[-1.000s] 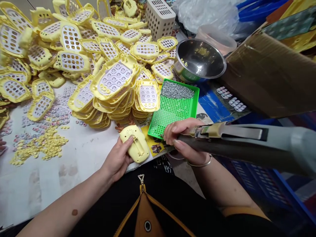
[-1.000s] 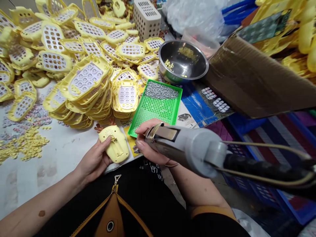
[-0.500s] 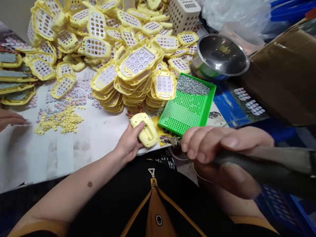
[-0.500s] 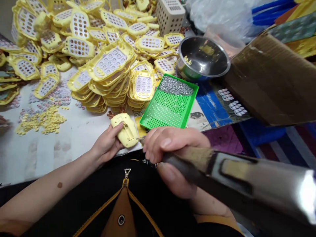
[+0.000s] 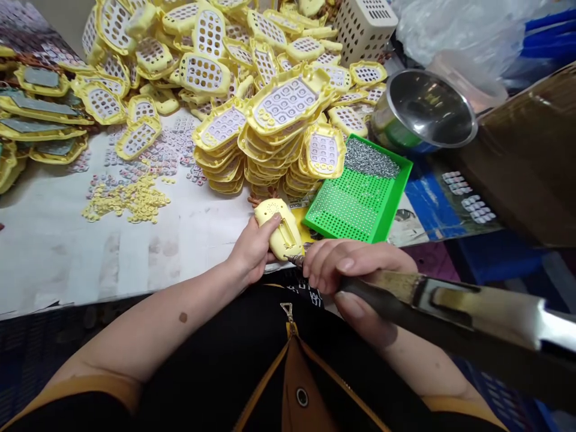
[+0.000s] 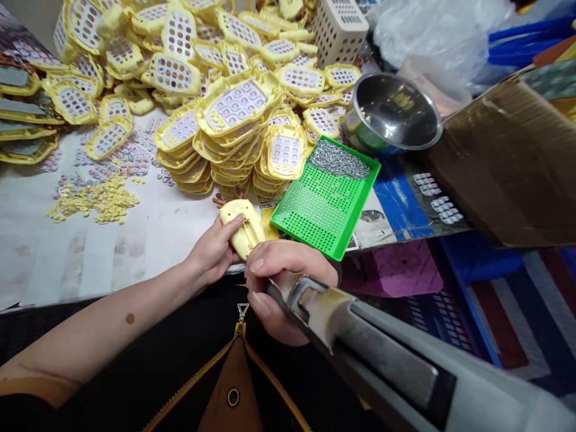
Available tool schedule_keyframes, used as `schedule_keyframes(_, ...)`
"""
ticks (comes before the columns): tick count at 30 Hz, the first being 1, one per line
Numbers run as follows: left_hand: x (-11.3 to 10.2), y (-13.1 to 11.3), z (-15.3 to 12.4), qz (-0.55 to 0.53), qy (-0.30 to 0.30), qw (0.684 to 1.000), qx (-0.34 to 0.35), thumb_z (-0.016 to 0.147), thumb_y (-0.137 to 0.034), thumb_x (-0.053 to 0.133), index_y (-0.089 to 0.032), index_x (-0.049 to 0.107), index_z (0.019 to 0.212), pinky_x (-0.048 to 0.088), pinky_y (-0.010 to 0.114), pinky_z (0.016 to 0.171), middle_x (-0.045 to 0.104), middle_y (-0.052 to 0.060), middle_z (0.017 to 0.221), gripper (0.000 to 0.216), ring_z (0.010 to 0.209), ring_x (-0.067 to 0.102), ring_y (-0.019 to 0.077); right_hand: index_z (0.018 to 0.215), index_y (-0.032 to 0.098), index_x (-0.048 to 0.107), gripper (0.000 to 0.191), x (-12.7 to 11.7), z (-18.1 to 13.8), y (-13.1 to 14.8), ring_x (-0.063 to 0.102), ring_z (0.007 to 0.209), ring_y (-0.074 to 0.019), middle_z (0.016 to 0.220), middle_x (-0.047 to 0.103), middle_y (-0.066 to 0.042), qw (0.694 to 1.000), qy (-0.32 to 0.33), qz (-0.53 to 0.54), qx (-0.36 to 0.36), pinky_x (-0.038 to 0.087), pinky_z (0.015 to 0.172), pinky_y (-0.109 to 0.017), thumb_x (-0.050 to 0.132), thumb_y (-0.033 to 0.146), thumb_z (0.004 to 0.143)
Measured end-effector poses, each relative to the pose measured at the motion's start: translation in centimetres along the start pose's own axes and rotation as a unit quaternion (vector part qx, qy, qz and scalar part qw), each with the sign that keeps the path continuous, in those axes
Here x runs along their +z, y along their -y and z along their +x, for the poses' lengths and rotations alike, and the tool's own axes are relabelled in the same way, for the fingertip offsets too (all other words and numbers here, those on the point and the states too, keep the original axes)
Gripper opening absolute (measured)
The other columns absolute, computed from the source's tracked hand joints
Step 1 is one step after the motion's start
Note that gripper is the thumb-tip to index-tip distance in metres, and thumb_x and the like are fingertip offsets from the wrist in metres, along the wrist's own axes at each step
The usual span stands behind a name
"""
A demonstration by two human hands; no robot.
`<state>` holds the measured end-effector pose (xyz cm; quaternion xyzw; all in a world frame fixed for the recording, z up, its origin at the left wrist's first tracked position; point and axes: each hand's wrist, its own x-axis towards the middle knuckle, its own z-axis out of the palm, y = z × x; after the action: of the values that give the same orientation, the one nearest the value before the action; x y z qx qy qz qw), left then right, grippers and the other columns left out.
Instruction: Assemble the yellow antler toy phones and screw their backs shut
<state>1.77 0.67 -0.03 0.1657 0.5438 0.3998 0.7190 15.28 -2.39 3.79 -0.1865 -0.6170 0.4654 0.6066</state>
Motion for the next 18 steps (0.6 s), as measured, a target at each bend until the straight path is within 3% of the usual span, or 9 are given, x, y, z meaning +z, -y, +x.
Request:
schedule_keyframes(10,0.2,0.0,-0.2,0.006,-0.013,1.0,0.016,0.087,-0.032,0.059,-0.025,0.047,0.122,0.059,0.039,0.065,0.069,0.01,0.107,0.037,0.083,0.069,0.0237,0.085,0.025,0.057,0.017,0.5,0.5,-1.7,0.052,0.047,-0.0143,0.059,0.055,0.004,1.0,0.014,0.021,0.018,0.048,0.045,-0.03,0.066,0.014,0.075)
schedule_keyframes(15,0.0,0.2,-0.1,0.013,-0.003,1.0,0.02,0.088,-0.033,0.057,-0.024,0.046,0.121,0.058,0.036,0.063,0.068,0.011,0.111,0.035,0.083,0.069,0.0236,0.084,0.024,0.056,0.013,0.3,1.1,-2.5,0.053,0.048,-0.0134,0.059,0.054,0.004,0.997,0.026,0.061,0.032,0.048,0.047,-0.029,0.064,0.016,0.079)
schedule_keyframes(18,-0.1,0.3,-0.1,0.02,0.002,1.0,0.019,0.088,-0.033,0.057,-0.023,0.046,0.117,0.058,0.036,0.061,0.068,0.012,0.11,0.033,0.083,0.069,0.0242,0.089,0.023,0.058,0.012,-0.4,0.4,-1.6,0.054,0.049,-0.0132,0.059,0.055,0.004,0.997,0.018,0.071,0.036,0.049,0.049,-0.029,0.063,0.017,0.081)
